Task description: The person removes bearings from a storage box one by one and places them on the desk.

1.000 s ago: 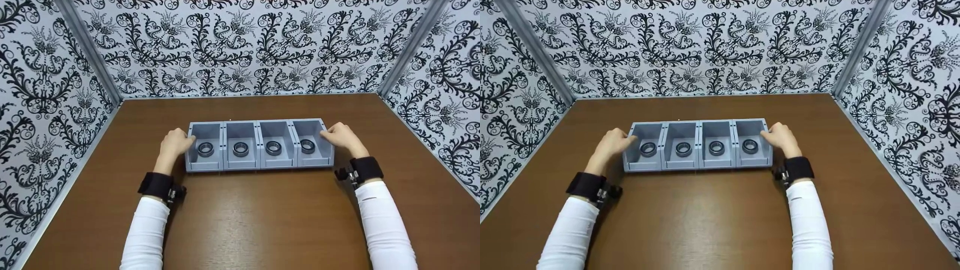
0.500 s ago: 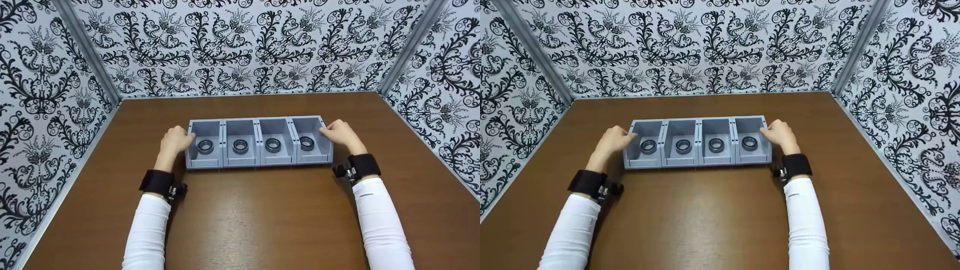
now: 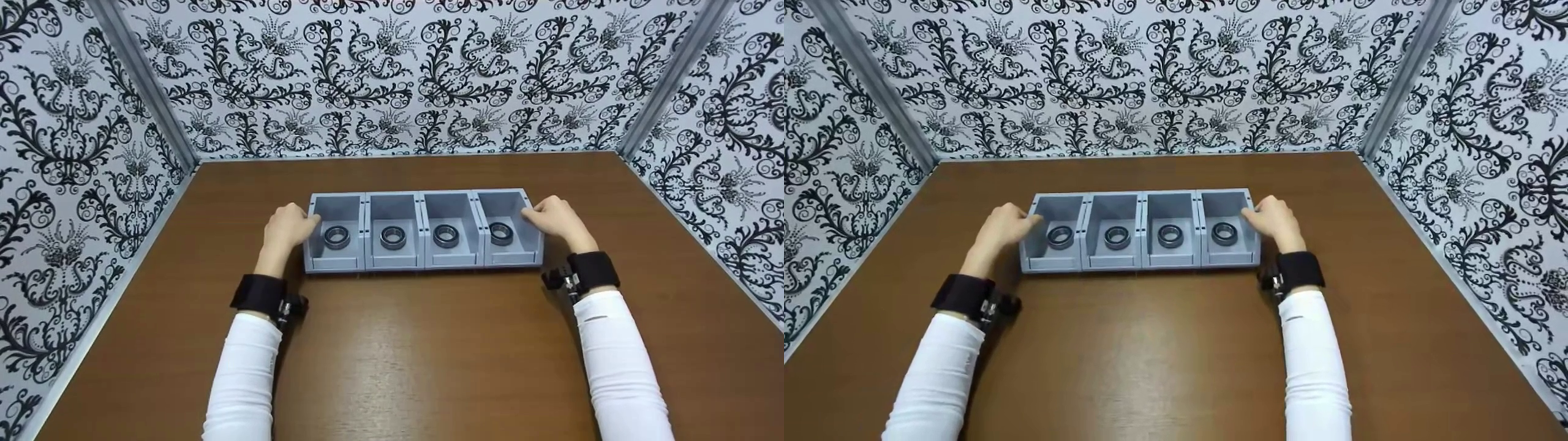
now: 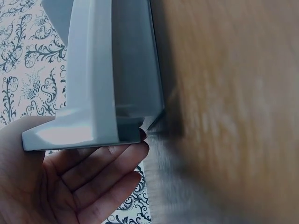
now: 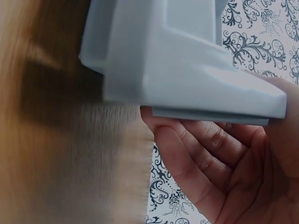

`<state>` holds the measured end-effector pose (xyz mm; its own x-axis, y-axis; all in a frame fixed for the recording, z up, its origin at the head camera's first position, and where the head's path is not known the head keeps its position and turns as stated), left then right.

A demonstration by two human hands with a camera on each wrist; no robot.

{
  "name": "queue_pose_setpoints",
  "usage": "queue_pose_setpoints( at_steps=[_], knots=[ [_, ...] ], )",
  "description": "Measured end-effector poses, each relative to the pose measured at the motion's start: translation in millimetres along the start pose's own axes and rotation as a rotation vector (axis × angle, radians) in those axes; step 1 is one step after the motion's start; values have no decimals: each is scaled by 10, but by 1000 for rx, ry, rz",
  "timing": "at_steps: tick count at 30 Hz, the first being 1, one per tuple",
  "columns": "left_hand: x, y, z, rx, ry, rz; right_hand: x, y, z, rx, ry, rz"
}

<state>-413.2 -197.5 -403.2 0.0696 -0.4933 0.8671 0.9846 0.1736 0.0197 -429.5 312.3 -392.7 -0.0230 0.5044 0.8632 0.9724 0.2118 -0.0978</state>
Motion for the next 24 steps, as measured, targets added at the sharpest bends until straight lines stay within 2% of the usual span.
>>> queue_pose_setpoints(
  at_steps=[24],
  knots=[
    [-22,-48,1,2,-6,15,-19,-47,32,-8,3,22]
  ],
)
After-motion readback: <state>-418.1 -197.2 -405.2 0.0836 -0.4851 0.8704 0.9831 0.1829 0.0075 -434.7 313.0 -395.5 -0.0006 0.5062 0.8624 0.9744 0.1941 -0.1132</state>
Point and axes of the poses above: each hand's wrist, its own y-axis away from the middle knuckle, its own x-axis out of the back of the hand, z = x × y, the point moved 6 cm from there along -y, towards the middle knuckle, and after that the axes turned 6 degrees about x, right-handed, at the moved point
